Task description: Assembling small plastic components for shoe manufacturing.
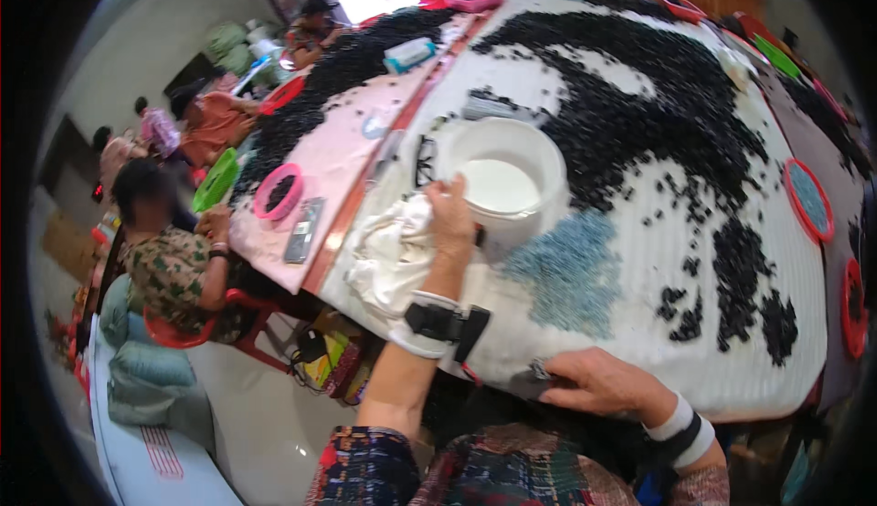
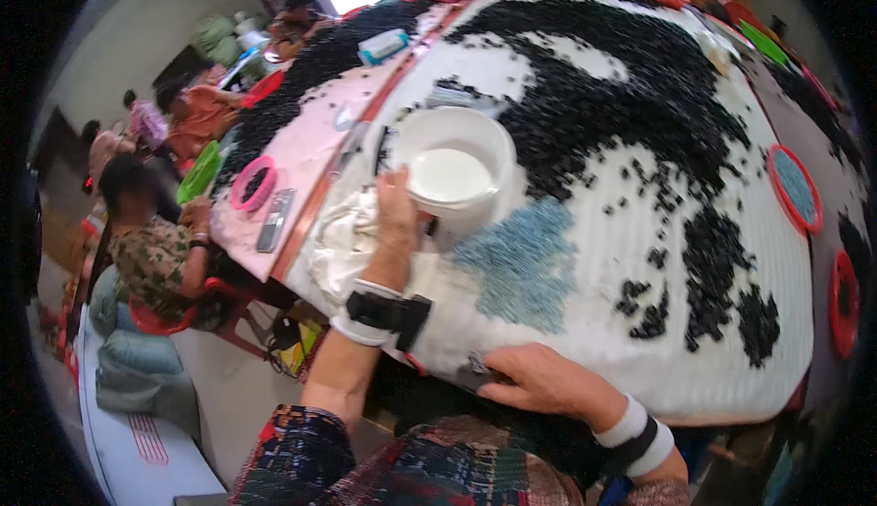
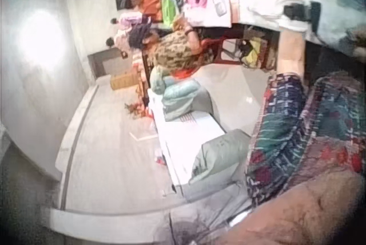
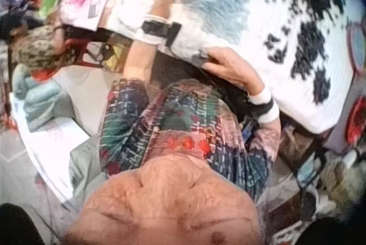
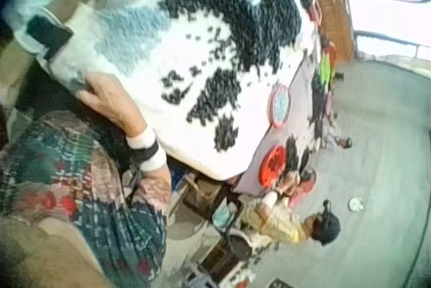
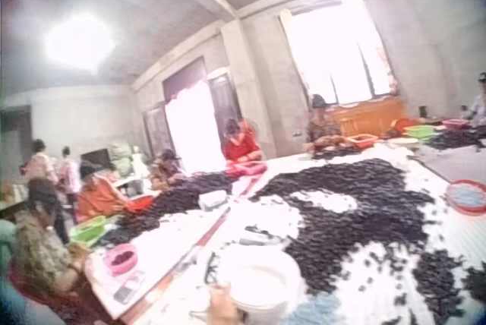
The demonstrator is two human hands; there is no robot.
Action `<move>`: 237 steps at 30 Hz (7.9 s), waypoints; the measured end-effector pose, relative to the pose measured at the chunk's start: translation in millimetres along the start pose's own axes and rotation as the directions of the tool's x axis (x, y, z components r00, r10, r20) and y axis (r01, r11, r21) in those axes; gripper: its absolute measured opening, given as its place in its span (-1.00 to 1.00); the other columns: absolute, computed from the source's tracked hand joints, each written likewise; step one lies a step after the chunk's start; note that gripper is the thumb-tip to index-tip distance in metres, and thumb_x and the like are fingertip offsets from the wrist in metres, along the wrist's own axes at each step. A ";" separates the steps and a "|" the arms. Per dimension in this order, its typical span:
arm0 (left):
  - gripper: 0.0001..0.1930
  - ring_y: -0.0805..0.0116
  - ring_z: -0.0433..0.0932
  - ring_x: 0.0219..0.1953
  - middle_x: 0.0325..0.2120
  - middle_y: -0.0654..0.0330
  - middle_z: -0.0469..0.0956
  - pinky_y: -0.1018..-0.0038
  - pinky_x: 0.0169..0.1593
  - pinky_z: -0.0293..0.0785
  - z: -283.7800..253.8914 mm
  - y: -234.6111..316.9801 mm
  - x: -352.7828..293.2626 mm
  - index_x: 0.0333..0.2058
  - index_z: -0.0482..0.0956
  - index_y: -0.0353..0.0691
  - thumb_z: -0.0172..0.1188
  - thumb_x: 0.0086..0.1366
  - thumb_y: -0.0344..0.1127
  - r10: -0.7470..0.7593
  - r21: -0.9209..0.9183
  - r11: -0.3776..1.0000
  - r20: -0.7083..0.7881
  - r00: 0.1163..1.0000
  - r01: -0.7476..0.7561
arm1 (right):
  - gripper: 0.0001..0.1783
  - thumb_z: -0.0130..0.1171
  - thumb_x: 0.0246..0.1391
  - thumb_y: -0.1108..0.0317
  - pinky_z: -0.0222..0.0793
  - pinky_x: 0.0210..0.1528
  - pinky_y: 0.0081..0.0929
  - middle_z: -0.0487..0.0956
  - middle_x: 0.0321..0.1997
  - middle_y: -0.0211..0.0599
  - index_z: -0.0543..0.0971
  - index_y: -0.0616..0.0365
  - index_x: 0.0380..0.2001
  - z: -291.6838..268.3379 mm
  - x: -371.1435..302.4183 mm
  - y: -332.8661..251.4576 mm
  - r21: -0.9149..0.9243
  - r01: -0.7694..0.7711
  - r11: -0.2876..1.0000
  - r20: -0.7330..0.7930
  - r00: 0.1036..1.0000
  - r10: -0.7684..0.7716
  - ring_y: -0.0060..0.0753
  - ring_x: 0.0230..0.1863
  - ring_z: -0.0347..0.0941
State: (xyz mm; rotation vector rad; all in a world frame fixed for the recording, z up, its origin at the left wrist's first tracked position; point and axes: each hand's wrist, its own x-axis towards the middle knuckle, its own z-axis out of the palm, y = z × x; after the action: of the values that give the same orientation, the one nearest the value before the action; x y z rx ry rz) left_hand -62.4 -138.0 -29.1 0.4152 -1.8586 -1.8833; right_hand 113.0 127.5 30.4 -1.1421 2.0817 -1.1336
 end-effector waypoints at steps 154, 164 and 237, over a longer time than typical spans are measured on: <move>-0.87 0.57 0.54 -0.48 -0.44 0.25 0.55 0.70 -0.54 0.43 119.2 39.3 -96.8 -0.30 0.49 -0.18 0.16 0.26 -0.28 -0.158 -0.120 0.828 0.887 0.433 0.547 | -0.80 0.16 -0.14 0.49 0.37 -0.09 -0.30 0.48 -0.15 -0.16 0.47 0.24 -0.35 -71.9 -65.3 74.2 -0.394 -0.437 0.808 -0.752 0.659 -0.010 -0.07 -0.15 0.39; -0.89 0.57 0.51 -0.49 -0.44 0.26 0.53 0.68 -0.55 0.43 113.8 44.1 -99.2 -0.31 0.47 -0.18 0.11 0.29 -0.28 -0.187 -0.076 0.838 0.890 0.415 0.540 | -0.75 0.13 -0.14 0.47 0.39 -0.09 -0.33 0.50 -0.14 -0.19 0.48 0.19 -0.29 -73.7 -48.4 71.3 -0.566 -0.420 0.709 -0.679 0.726 -0.112 -0.14 -0.11 0.41; -0.87 0.52 0.55 -0.49 -0.44 0.21 0.55 0.66 -0.56 0.45 112.6 46.2 -103.9 -0.29 0.46 -0.23 0.14 0.26 -0.32 -0.158 -0.058 0.837 0.927 0.341 0.544 | -0.78 0.02 -0.13 0.56 0.35 -0.24 -0.29 0.47 -0.44 -0.21 0.44 0.18 -0.31 -82.9 -28.7 79.0 -0.482 -0.570 0.665 -0.722 0.688 0.067 -0.11 -0.31 0.39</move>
State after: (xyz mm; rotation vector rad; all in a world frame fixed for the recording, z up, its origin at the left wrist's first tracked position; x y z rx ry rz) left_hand -27.2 12.9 10.7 -0.5331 -1.9742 -3.1386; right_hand 32.7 211.0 7.8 -0.5376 3.2996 -0.5886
